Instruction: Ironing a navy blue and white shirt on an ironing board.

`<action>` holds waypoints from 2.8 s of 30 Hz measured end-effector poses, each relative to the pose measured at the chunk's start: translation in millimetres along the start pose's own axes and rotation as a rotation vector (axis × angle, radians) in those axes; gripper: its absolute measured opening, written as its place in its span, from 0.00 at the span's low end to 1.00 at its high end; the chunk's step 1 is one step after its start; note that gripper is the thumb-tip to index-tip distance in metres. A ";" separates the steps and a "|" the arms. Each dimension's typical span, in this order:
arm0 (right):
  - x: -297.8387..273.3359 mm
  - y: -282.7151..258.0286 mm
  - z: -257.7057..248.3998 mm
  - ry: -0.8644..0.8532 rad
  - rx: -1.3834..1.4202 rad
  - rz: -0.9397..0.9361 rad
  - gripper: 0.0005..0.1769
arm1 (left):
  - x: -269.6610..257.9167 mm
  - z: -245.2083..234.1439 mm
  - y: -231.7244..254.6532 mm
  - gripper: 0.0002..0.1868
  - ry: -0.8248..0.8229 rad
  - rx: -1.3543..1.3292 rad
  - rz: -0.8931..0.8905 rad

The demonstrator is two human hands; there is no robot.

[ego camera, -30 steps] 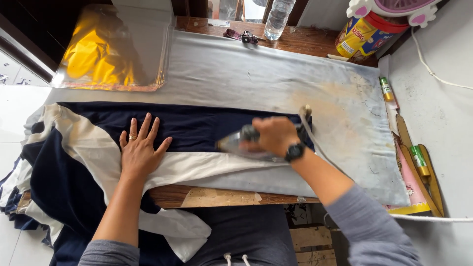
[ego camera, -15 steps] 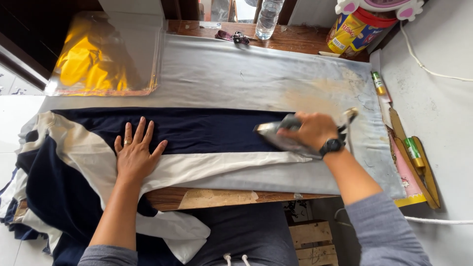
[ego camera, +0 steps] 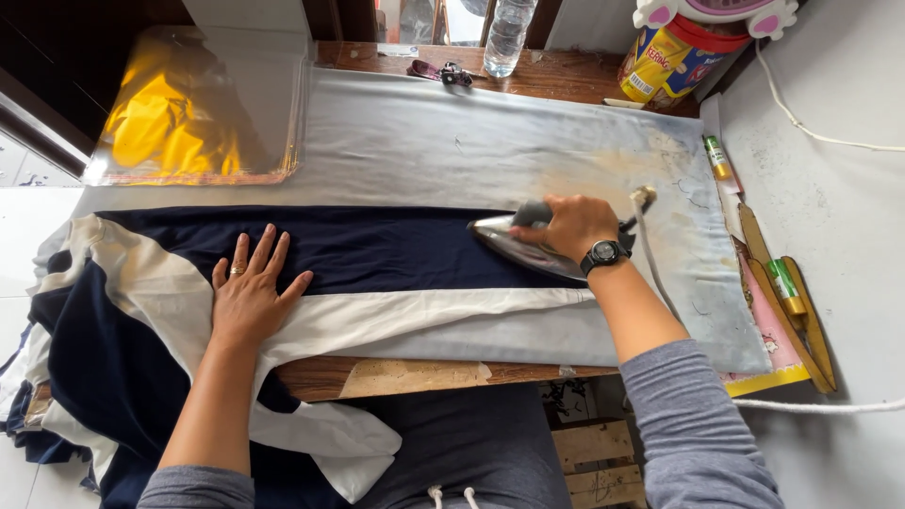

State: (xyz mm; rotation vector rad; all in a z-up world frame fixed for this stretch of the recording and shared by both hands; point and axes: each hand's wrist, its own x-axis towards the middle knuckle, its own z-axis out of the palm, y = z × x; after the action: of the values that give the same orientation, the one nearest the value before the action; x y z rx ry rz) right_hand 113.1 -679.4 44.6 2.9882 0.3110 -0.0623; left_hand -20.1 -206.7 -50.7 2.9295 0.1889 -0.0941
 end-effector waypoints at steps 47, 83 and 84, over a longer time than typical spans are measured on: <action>-1.0 -254.7 -14.6 -0.062 0.366 -0.131 0.33 | 12.2 61.5 -35.7 0.21 0.579 -0.151 0.056; -39.9 -128.0 -51.3 -0.040 0.172 -0.105 0.40 | 7.3 56.7 -25.4 0.21 0.612 -0.100 0.038; -35.9 -143.0 -51.5 -0.009 0.183 -0.157 0.38 | 6.9 56.8 -24.6 0.21 0.621 -0.102 0.035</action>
State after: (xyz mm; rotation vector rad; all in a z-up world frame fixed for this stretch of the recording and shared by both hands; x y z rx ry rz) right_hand 49.7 -540.9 78.8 3.1362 0.5684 -0.1272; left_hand -19.4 -193.7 -111.5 2.7606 0.2218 0.8076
